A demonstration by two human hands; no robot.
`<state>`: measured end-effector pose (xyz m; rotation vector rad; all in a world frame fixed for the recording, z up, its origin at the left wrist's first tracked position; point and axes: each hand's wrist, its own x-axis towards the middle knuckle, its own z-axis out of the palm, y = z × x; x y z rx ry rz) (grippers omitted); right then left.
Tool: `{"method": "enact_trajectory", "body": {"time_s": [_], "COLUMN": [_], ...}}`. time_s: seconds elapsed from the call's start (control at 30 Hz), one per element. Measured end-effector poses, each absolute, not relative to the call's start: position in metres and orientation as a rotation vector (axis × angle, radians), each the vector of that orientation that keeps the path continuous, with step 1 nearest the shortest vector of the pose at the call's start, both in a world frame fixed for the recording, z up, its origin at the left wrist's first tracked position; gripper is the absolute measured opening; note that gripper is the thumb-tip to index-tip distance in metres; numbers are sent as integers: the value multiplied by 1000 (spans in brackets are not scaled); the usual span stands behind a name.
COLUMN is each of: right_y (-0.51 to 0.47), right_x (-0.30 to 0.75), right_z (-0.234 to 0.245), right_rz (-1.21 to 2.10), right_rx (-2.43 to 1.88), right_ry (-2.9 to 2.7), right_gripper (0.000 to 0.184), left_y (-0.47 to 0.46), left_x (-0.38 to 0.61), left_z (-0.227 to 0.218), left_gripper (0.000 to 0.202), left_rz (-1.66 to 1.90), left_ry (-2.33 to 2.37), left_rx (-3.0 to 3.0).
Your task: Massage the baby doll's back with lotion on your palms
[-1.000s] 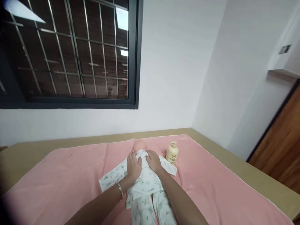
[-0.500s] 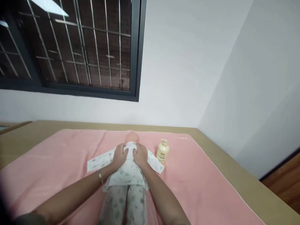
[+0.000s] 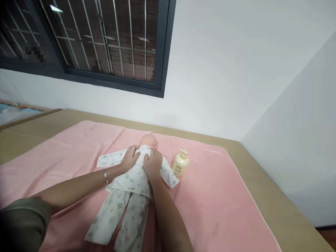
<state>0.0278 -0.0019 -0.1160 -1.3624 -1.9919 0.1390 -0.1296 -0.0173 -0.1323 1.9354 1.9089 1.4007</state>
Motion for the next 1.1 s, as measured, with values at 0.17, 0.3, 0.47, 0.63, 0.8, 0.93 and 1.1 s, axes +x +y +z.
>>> {"method": "enact_trajectory", "body": {"time_s": [0.17, 0.3, 0.47, 0.63, 0.8, 0.93, 1.1], "right_y": [0, 2, 5, 7, 7, 6, 4], "right_x": [27, 27, 27, 25, 24, 23, 23], "right_z": [-115, -115, -114, -115, -116, -114, -113], "right_rz": [169, 199, 240, 262, 259, 256, 257], "right_rx": [-1361, -1338, -1332, -1356, -1395, -1422, -1435], "right_ry": [-1999, -2011, -2017, -1999, -1971, -1974, -1978], "right_gripper": [37, 39, 40, 41, 42, 42, 42], "left_y": [-19, -18, -16, -16, -17, -17, -17], "left_x": [-129, -129, -131, -132, -133, -133, -133], "left_z": [-129, -129, -131, -131, -130, -129, -131], "left_gripper": [17, 16, 14, 13, 14, 15, 16], "left_rz": [1411, 1440, 1446, 1425, 1419, 1425, 1418], "left_ry": [1905, 1888, 1874, 1839, 1799, 1777, 1771], "left_rx": [1913, 1908, 1923, 1958, 1962, 1934, 1920]}}
